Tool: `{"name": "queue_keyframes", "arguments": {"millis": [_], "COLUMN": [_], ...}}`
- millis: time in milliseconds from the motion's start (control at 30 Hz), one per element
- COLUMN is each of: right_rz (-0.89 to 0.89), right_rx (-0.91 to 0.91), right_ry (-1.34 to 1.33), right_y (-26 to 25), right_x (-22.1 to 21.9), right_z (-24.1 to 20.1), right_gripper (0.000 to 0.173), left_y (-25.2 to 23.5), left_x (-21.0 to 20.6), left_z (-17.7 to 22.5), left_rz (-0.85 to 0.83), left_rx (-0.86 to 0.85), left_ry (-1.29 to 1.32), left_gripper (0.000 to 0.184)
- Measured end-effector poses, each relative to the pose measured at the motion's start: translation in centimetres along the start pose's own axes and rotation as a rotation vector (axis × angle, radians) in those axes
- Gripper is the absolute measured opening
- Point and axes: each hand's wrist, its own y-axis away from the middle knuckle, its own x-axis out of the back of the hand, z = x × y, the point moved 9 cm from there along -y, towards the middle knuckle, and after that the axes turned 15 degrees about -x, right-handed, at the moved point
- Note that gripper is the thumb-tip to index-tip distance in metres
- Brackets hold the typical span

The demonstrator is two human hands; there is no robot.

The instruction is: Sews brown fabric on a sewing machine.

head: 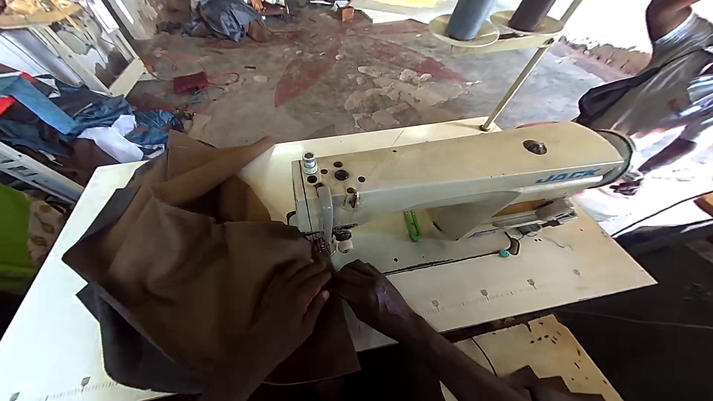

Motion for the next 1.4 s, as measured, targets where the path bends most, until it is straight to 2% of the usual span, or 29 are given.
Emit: {"name": "queue_keyframes", "arguments": {"millis": [167,300,733,967,1067,1200,1233,1267,1333,1400], "right_rz": [-0.012,-0.028,0.035,0.042,0.01,-0.002,-0.003,0.003,0.03,0.048], "right_rx": [-0.005,-0.025,-0.15,-0.195,-0.219,-0.2,-0.195,-0.191,-0.175,-0.166], "right_ry": [0.016,0.017,-0.023,-0.018,-0.023,-0.058,-0.072,-0.084,-0.096,-0.105], "right_y": [0.0,-0.4,-2.3,-2.0,-0.7,1.4,1.8,2.2,2.8,3.3], "right_x": [-0.1,-0.1,-0.5,-0.7,-0.7,-0.4,-0.3,-0.3,-0.3,-0.5], "right_z": [-0.1,-0.1,1.0,1.4,0.9,-0.6,-1.0,-1.4,-2.2,-2.7], "right_gripper": [0.023,0.023,0.022,0.023,0.024,0.022,0.021,0.02,0.019,0.018], "left_y": [-0.2,0.5,-0.4,-1.2,0.3,4.8,5.7,6.5,7.6,7.8], "left_x": [-2.7,-2.6,-1.7,-1.5,-1.3,-1.6,-1.7,-1.5,-0.6,0.4], "left_z": [-1.1,-2.2,-4.6,-5.1,-3.4,0.3,0.8,1.1,1.0,0.7], "left_rz": [-0.012,0.104,0.195,0.111,0.024,-0.077,-0.091,-0.079,0.008,0.029], "left_rx": [-0.009,-0.07,-0.112,-0.157,-0.157,-0.225,-0.246,-0.269,-0.31,-0.318], "left_ry": [-0.209,-0.163,-0.2,-0.236,-0.216,-0.056,-0.066,-0.093,-0.142,-0.151], "left_gripper": [0.035,0.035,0.033,0.033,0.039,0.067,0.068,0.061,0.033,0.023]}}
